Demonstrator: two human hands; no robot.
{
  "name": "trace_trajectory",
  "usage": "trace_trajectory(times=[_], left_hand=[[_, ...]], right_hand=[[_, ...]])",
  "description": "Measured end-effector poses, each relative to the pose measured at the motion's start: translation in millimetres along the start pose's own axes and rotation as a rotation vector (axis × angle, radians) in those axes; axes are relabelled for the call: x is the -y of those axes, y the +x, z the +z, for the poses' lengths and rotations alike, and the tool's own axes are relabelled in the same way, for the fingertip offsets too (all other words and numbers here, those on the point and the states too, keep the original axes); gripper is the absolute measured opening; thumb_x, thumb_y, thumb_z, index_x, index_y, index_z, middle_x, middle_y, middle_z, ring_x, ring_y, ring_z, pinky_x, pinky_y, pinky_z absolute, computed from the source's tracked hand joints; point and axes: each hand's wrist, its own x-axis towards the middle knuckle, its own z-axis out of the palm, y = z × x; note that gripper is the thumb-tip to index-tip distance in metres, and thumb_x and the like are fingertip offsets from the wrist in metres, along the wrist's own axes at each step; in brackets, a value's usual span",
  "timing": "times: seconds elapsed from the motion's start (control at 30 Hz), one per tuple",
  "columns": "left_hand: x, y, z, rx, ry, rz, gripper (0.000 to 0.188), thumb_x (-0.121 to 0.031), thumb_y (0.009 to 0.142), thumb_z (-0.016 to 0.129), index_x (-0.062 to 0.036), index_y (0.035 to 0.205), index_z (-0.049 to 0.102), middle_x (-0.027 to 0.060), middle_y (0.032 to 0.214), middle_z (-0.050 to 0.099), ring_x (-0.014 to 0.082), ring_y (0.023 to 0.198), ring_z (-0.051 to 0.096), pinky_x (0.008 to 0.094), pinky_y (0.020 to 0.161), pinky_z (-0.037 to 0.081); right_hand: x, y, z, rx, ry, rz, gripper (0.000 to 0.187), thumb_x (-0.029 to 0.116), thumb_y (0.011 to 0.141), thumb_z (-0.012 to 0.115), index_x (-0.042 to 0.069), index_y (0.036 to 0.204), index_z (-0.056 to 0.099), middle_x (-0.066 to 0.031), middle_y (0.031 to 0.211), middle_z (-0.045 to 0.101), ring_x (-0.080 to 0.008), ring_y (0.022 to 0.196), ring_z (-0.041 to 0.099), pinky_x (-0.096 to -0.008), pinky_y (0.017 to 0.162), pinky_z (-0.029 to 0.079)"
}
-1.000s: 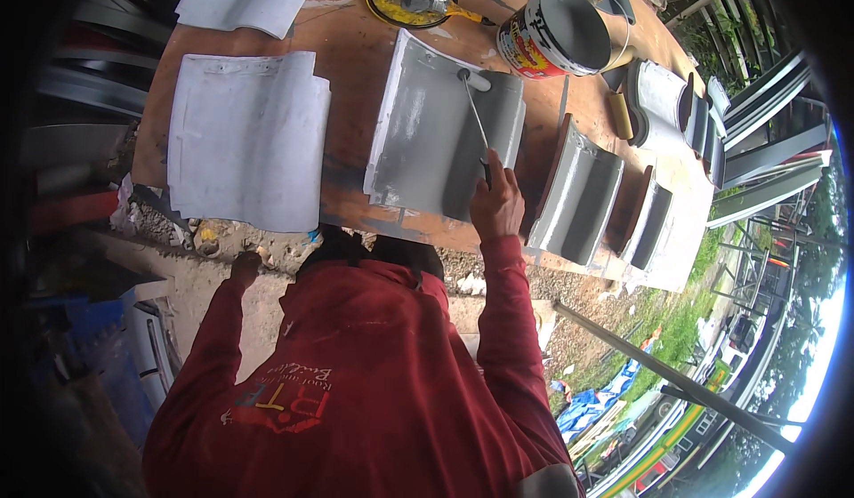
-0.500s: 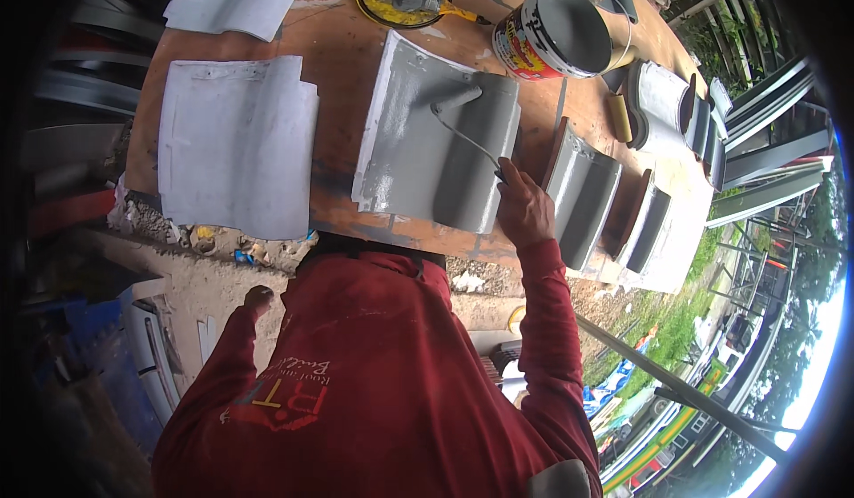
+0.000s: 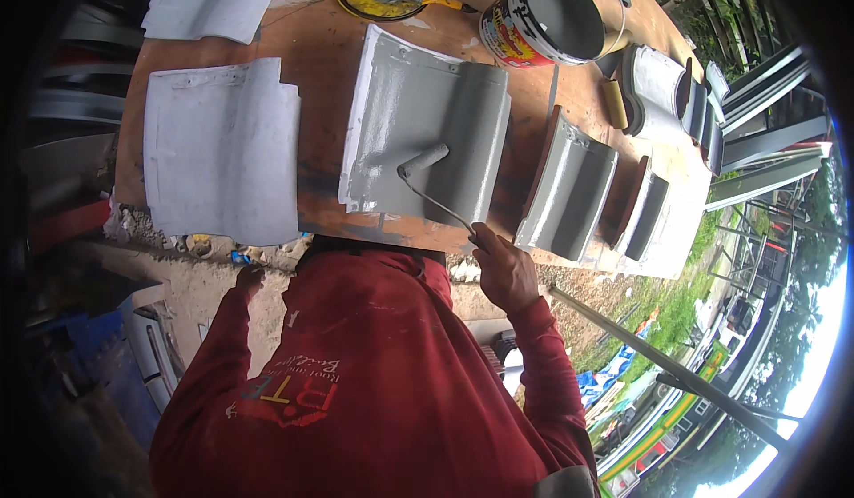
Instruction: The person paints the inside of curved tiles with a paint roller and levels the coating with a putty knife.
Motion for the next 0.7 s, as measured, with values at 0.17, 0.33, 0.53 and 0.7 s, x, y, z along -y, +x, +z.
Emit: trace_trajectory(times=[0.17,0.33,0.53,0.7], left_hand=[[-25,-1,-29,-0.019,-0.053,0.176,0.022,-0.021,0.096,0.061,-0.0036,0.103,0.072,0.0095,0.095,0.074,0.0211,0.075,0.072,0.0374,0.068,0.056],[-6,10,-46,0.046,0.691,0.459,0.024,-0.011,0.084,0.072,-0.0109,0.108,0.076,0.0079,0.108,0.074,0.0261,0.101,0.071,0.0398,0.088,0.057],[-55,-21,-36,-0.056,0.054,0.238,0.023,-0.021,0.095,0.062,-0.0017,0.101,0.071,0.01,0.087,0.073,0.0213,0.073,0.07,0.0374,0.061,0.056],[-24,-50,-42,-0.089,0.108,0.178,0.019,-0.019,0.091,0.069,-0.0069,0.105,0.074,0.0075,0.096,0.073,0.0228,0.081,0.071,0.0383,0.076,0.059]], right_hand=[[-21,-18,-29,-0.006,-0.087,-0.035,0.036,0.003,0.091,0.062,0.006,0.127,0.064,-0.0154,0.097,0.074,-0.0364,0.084,0.073,-0.0448,0.069,0.057],[-38,29,-111,-0.223,-0.31,-0.03,0.015,0.008,0.093,0.063,0.011,0.105,0.071,-0.0087,0.085,0.067,-0.0347,0.073,0.068,-0.0441,0.06,0.051],[-102,111,-164,-0.175,-0.436,-0.136,0.017,0.021,0.094,0.067,0.009,0.104,0.074,-0.0115,0.094,0.074,-0.0352,0.084,0.071,-0.0459,0.074,0.055],[-106,197,-158,-0.033,-0.467,-0.264,0.018,0.022,0.093,0.067,0.01,0.103,0.076,-0.0096,0.098,0.076,-0.0324,0.09,0.072,-0.0436,0.081,0.056]])
